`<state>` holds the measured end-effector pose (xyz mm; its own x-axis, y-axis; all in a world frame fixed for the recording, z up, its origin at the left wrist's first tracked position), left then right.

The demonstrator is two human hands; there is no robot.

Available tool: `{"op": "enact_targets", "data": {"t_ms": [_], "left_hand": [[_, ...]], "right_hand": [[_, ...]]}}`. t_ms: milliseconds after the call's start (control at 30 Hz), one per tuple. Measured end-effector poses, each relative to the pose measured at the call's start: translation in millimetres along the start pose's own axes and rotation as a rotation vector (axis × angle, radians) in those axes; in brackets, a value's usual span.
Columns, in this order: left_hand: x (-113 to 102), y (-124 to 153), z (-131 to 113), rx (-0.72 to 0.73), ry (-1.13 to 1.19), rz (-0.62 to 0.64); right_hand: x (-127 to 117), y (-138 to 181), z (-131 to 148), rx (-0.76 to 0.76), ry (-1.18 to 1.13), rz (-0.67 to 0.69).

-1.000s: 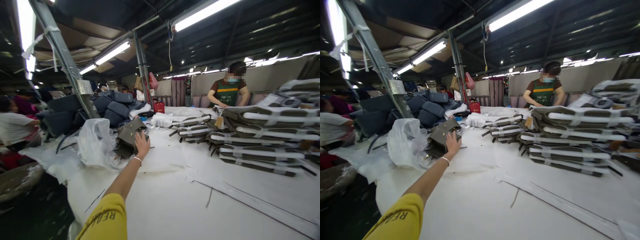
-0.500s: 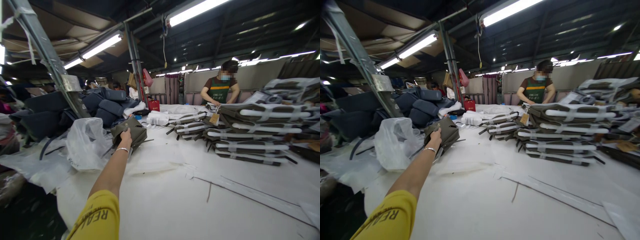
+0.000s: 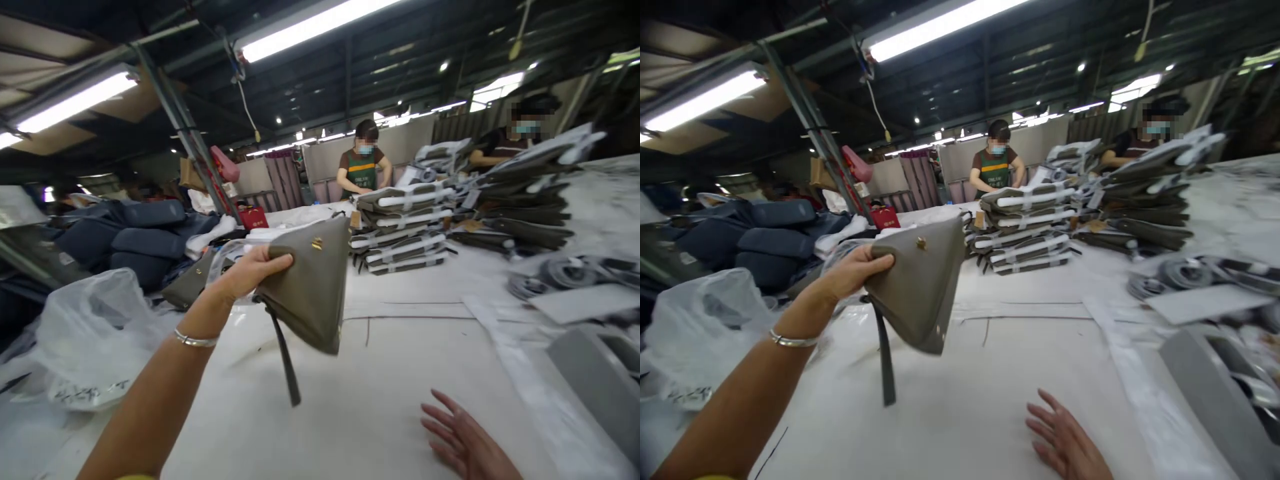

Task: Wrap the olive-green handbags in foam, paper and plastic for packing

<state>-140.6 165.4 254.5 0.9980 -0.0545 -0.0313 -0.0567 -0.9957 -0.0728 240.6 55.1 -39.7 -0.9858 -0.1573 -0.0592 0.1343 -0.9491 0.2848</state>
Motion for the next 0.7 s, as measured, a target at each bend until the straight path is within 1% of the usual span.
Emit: {"op": "enact_targets", "data": {"t_ms": [33,67,100,133,167,200,233,300,367,433,500,567,633,700], "left_hand": [[33,6,4,-0.064,-0.07,0.18],[68,13,10,-0.102,-0.177,0.407],[101,22,19,-0.102,-0.288,0.609],[128,29,30,-0.078,-0.392,0.764],[150,33,43,-0.047,-0.481,0.847],[167,34,58,-0.019,-0.545,0.861],[178,33,73,0.0,-0.585,0.836],[189,29,102,0.026,-0.623,0.718],[185,28,121,0.069,-0.64,0.535],[176,39,129,0.132,-0.647,0.331],[172,65,132,0.197,-0.639,0.184],[178,102,138,0.255,-0.643,0.118],[191,140,148,0.348,-0.717,0.076],[201,168,165,0.379,-0.809,0.019]], "right_hand": [[3,5,5,0.0,-0.115,0.03],[5,12,11,-0.024,-0.198,0.045],[6,20,17,-0.069,-0.239,0.04],[2,29,19,-0.122,-0.238,-0.004],[-4,38,19,-0.163,-0.195,-0.082],[-13,49,15,-0.183,-0.121,-0.19],[-23,60,9,-0.188,-0.027,-0.304],[-43,85,-3,-0.184,0.167,-0.498],[-61,107,-1,-0.237,0.363,-0.638],[-74,121,15,-0.361,0.568,-0.721],[-83,119,39,-0.504,0.749,-0.735],[-91,99,58,-0.588,0.841,-0.683],[-99,69,66,-0.594,0.827,-0.584],[-101,38,64,-0.554,0.769,-0.465]]}}
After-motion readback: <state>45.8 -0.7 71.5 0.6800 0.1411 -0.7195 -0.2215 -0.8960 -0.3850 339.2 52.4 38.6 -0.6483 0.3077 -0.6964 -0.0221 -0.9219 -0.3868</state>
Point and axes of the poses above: each hand's wrist, its own y-axis away from the middle knuckle, its own x-axis out of the palm, z = x × y, the point moved 6 cm from there along -y, towards the middle knuckle, and after that the axes turned 8 degrees about y, right-handed, at the moved point
